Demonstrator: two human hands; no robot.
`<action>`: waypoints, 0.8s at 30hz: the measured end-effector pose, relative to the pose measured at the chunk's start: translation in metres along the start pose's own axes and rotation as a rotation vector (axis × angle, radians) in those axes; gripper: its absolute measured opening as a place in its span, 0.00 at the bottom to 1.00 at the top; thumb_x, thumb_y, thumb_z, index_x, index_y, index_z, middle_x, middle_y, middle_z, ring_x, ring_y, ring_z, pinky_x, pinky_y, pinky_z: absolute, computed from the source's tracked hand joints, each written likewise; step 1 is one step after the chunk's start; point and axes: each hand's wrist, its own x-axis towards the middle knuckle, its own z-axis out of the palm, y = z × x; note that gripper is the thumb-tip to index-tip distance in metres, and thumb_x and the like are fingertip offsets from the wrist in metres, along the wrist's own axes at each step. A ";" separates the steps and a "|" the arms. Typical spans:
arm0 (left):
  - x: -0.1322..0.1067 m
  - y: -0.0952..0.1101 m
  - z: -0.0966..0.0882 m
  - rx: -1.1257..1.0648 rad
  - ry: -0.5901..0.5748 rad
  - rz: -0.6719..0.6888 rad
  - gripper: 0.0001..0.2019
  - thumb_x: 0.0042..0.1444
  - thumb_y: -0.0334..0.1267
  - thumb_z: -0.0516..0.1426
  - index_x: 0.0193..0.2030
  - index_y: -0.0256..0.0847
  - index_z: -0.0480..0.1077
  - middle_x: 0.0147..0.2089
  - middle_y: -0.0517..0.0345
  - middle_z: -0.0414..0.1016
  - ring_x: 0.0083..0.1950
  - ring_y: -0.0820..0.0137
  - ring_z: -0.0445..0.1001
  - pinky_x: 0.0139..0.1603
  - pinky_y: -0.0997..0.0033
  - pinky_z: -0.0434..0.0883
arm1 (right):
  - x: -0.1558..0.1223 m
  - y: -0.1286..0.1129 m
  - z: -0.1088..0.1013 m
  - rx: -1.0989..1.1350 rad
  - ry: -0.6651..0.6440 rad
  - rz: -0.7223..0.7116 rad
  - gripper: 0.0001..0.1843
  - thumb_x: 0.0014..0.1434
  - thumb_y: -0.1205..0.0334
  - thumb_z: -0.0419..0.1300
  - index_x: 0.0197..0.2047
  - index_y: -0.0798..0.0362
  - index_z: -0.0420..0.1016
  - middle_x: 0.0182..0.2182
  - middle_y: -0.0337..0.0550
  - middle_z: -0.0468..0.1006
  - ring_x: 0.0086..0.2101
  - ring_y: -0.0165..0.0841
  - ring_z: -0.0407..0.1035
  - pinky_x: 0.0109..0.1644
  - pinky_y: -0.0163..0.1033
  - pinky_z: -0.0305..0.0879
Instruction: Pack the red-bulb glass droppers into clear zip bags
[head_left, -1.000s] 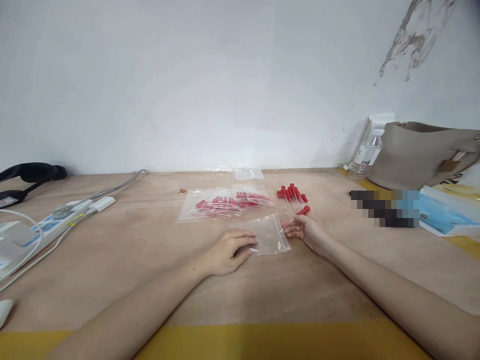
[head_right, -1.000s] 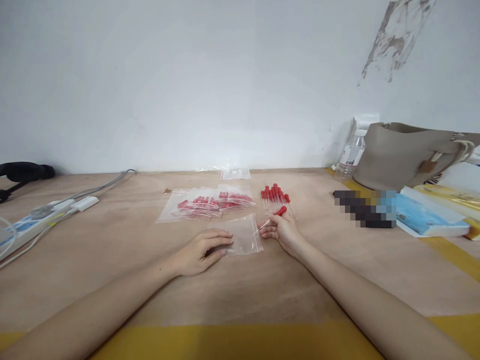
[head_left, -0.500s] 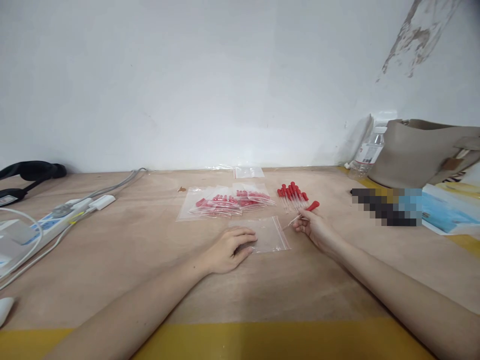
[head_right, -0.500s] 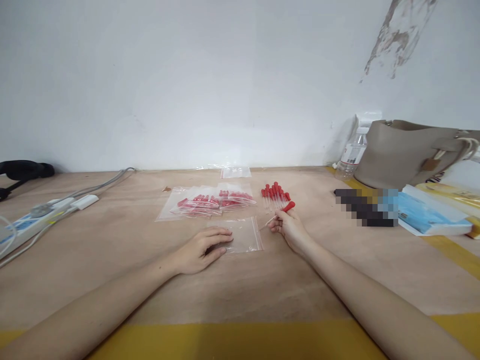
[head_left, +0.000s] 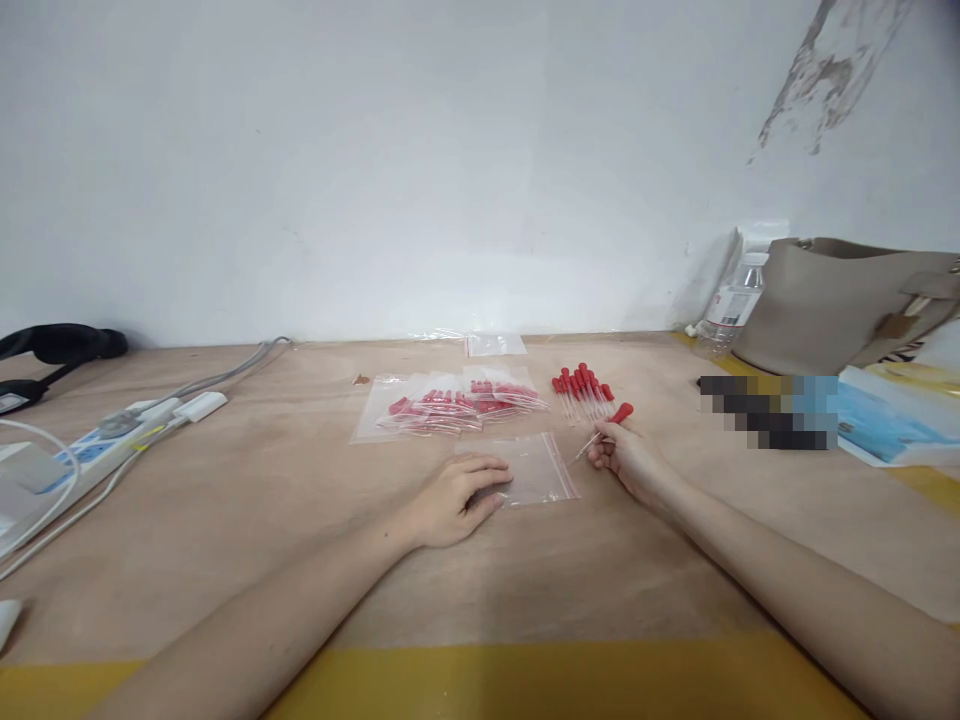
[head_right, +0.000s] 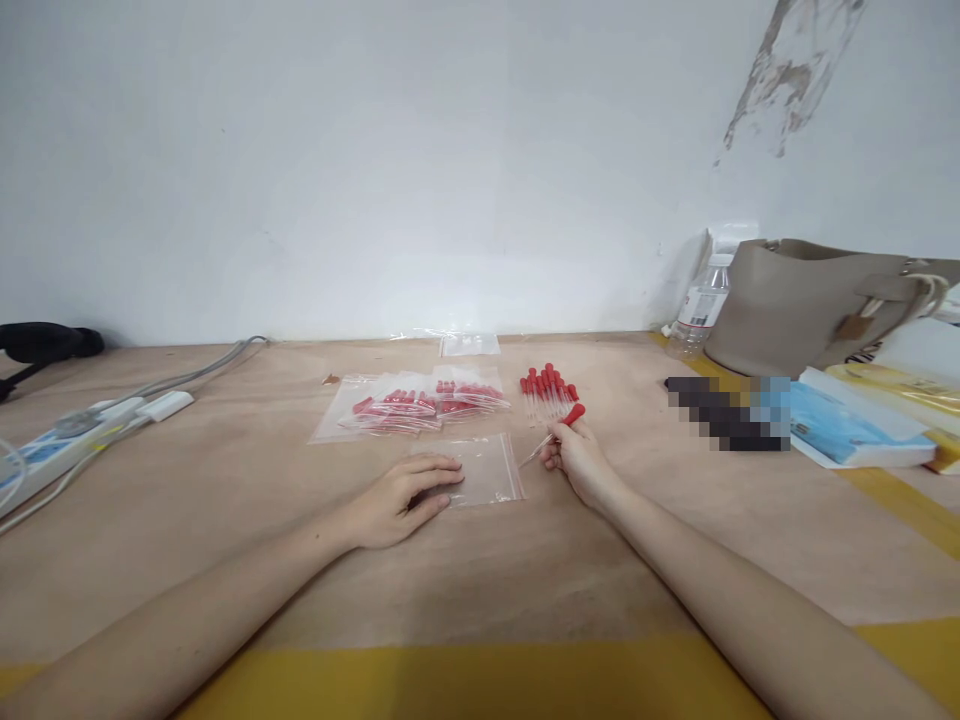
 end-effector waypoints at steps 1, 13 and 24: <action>0.000 0.000 0.000 0.000 -0.003 -0.002 0.15 0.58 0.35 0.49 0.52 0.40 0.65 0.53 0.51 0.67 0.54 0.65 0.65 0.54 0.61 0.63 | -0.001 0.000 0.001 0.002 -0.008 0.009 0.06 0.50 0.66 0.54 0.26 0.52 0.57 0.15 0.33 0.63 0.15 0.24 0.61 0.16 0.29 0.56; 0.000 0.001 -0.001 -0.010 0.000 0.004 0.15 0.59 0.37 0.49 0.53 0.41 0.63 0.53 0.53 0.67 0.54 0.66 0.64 0.54 0.62 0.62 | -0.018 0.003 0.012 0.070 -0.116 0.031 0.20 0.43 0.68 0.64 0.33 0.50 0.55 0.22 0.35 0.71 0.23 0.27 0.70 0.28 0.32 0.68; -0.001 -0.002 0.002 -0.016 0.047 -0.031 0.18 0.58 0.39 0.51 0.56 0.42 0.60 0.54 0.52 0.66 0.54 0.64 0.64 0.54 0.59 0.62 | -0.013 0.004 0.005 -0.018 -0.316 -0.034 0.13 0.44 0.63 0.63 0.32 0.52 0.63 0.26 0.35 0.72 0.27 0.27 0.70 0.34 0.36 0.69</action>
